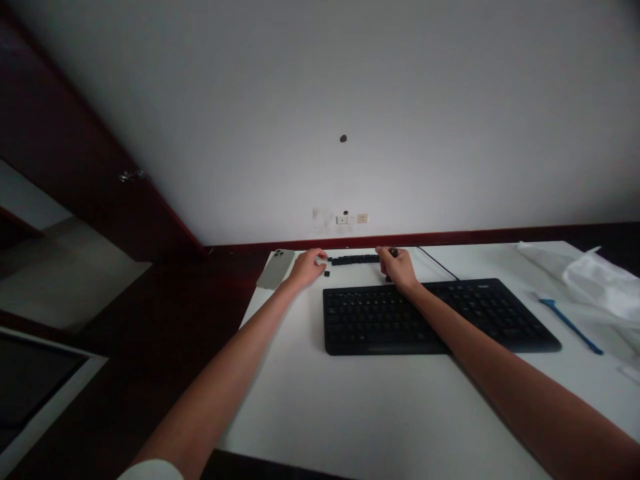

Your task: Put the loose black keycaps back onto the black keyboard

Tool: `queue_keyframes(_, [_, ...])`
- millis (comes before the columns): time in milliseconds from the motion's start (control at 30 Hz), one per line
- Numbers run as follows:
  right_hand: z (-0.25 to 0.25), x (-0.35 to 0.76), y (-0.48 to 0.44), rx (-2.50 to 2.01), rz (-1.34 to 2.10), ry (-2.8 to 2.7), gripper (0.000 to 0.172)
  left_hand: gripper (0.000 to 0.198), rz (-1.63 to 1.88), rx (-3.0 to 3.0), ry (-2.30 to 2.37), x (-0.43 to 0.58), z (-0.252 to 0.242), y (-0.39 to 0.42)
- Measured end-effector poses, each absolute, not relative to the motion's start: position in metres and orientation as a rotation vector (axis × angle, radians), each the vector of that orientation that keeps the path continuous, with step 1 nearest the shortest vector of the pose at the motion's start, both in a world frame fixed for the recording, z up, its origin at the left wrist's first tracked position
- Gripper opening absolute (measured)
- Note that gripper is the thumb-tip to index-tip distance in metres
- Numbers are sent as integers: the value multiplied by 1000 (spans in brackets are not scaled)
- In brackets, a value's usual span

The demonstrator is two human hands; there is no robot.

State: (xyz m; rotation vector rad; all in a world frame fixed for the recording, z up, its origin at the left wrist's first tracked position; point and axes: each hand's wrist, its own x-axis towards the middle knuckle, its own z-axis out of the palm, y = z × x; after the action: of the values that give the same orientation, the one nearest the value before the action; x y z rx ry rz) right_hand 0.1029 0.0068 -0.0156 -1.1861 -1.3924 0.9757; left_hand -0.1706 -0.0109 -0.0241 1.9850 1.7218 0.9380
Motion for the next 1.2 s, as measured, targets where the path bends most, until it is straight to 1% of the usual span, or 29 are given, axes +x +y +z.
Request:
queue_keyframes(133, [-14,102,6,-1163,958,-1419,48,23,913,2038,1671,-165,-28,0])
queue_keyframes(300, [-9,101,4,-1176,968,-1400,47,13,957,2002,1668,-165,-29,7])
queue_keyframes(367, [-9,101,4,-1179,970,-1395,47,14,992,1955,1685,-167,-26,5])
queue_keyframes(533, [-9,101,4,-1174,975,-1395,47,29,1082,1827,1664,-159,-11,-29])
queue_keyframes(667, [-8,101,3,-1168,987,-1396,46,21,1007,1919,1510,-137,1,-75])
queue_keyframes(800, [-9,101,4,-1161,983,-1403,46,18,968,2048,1487,-120,4,-103])
queue_keyframes(967, [-15,101,7,-1150,978,-1405,46,20,970,2148,1475,-115,-2,-105])
queue_keyframes(1200, [-14,101,7,-1168,977,-1421,47,21,989,2137,1479,-111,-10,-106])
